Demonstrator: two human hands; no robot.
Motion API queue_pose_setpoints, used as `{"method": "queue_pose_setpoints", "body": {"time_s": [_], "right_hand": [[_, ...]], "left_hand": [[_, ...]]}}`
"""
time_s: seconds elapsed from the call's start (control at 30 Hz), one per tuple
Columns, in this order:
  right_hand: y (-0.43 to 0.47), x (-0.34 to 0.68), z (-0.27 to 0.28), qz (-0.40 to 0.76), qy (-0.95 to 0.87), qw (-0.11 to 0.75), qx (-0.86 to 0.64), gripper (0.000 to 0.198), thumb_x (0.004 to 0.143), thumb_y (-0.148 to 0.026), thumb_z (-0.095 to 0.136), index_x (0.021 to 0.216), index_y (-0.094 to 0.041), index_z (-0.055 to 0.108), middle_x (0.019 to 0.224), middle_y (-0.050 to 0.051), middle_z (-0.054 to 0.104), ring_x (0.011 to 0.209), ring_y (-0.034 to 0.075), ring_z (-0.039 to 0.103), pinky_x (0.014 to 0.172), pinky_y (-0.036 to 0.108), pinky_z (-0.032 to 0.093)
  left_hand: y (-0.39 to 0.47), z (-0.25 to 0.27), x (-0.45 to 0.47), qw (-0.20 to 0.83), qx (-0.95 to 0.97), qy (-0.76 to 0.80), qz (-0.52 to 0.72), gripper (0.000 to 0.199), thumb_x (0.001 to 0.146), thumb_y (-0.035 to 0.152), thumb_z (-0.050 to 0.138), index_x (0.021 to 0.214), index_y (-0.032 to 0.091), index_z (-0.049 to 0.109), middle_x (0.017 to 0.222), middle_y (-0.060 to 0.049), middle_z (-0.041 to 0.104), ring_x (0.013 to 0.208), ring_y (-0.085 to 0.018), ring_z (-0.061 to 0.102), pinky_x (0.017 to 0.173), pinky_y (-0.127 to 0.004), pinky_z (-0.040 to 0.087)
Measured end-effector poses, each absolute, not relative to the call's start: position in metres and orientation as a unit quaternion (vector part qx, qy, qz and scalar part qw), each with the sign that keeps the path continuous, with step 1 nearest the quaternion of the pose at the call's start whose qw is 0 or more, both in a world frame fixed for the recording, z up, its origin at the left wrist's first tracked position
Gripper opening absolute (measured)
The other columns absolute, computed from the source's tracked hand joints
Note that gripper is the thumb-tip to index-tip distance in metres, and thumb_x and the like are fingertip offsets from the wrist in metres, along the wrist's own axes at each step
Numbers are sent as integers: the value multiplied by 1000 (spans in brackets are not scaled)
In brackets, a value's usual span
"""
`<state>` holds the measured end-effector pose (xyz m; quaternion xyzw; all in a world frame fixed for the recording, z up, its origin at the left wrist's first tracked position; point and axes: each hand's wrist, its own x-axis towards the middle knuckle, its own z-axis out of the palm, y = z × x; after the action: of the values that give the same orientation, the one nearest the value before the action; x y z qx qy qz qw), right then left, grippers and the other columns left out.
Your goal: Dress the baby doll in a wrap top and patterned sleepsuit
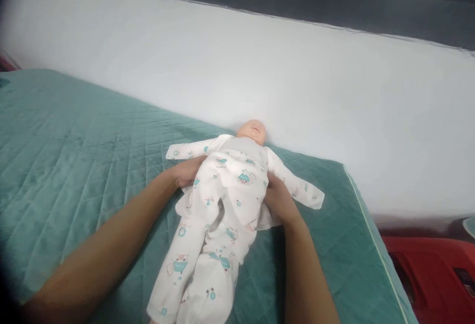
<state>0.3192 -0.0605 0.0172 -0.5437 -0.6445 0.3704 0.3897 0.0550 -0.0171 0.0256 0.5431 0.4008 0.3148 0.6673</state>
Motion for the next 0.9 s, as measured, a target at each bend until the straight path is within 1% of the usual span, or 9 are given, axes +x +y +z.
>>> {"method": "queue_pose_setpoints", "body": {"time_s": [0.1, 0.2, 0.27, 0.33, 0.43, 0.6, 0.73, 0.8, 0.9], "right_hand": [[-59, 319, 20, 367, -663, 376, -533, 30, 74, -27, 71, 102, -25, 77, 110, 5, 76, 108, 34, 67, 97, 45, 52], [-58, 319, 19, 327, -669, 375, -553, 22, 74, -29, 68, 94, -24, 78, 101, 5, 78, 101, 34, 69, 92, 42, 54], [-58, 319, 18, 295, -671, 367, -573, 22, 76, -31, 64, 91, -23, 79, 94, 5, 79, 97, 34, 69, 89, 43, 54], [-58, 319, 17, 272, -674, 356, -588, 26, 77, -32, 60, 91, -20, 79, 89, 6, 79, 96, 35, 69, 86, 43, 54], [-58, 319, 16, 252, -677, 346, -598, 30, 78, -32, 57, 93, -17, 78, 87, 7, 79, 94, 34, 69, 82, 41, 54], [-59, 318, 15, 203, -673, 362, -613, 29, 78, -32, 55, 84, -15, 78, 88, 7, 79, 88, 32, 69, 76, 37, 52], [-59, 318, 13, 179, -668, 377, -616, 28, 79, -33, 53, 78, -17, 75, 87, 6, 78, 86, 31, 69, 74, 36, 51], [-59, 317, 12, 173, -653, 382, -631, 27, 79, -34, 52, 75, -18, 74, 83, 5, 78, 84, 31, 68, 73, 36, 50], [-60, 316, 12, 160, -634, 380, -654, 27, 80, -32, 51, 77, -19, 75, 76, 5, 77, 83, 31, 68, 71, 36, 50]], "left_hand": [[-15, 24, 54, 675, 530, 401, 320, 11, 69, 19, 67, 79, 15, 70, 83, -9, 76, 83, -24, 69, 78, -36, 55], [-16, 25, 55, 653, 556, 401, 323, 12, 72, 26, 67, 75, 15, 69, 81, -9, 76, 85, -26, 68, 79, -37, 54], [-17, 26, 54, 601, 602, 416, 322, 13, 73, 27, 65, 75, 15, 69, 81, -8, 76, 87, -27, 67, 82, -39, 54], [-17, 27, 54, 524, 664, 426, 320, 13, 74, 25, 62, 76, 15, 69, 83, -7, 76, 91, -29, 67, 85, -40, 53], [-17, 27, 55, 431, 737, 408, 322, 16, 75, 23, 57, 79, 15, 70, 92, -7, 77, 95, -30, 66, 89, -40, 53], [-13, 20, 60, 360, 763, 395, 364, 23, 81, 30, 57, 94, 17, 69, 109, -10, 75, 103, -31, 66, 93, -40, 52], [-11, 14, 60, 312, 765, 428, 366, 20, 82, 32, 57, 94, 17, 65, 108, -13, 73, 106, -32, 66, 94, -41, 50], [-10, 12, 59, 295, 766, 445, 357, 19, 84, 30, 57, 95, 17, 64, 107, -13, 73, 105, -33, 67, 94, -41, 50], [-10, 10, 59, 272, 765, 472, 342, 21, 85, 29, 57, 102, 18, 63, 104, -12, 73, 101, -33, 67, 91, -40, 49]]}}
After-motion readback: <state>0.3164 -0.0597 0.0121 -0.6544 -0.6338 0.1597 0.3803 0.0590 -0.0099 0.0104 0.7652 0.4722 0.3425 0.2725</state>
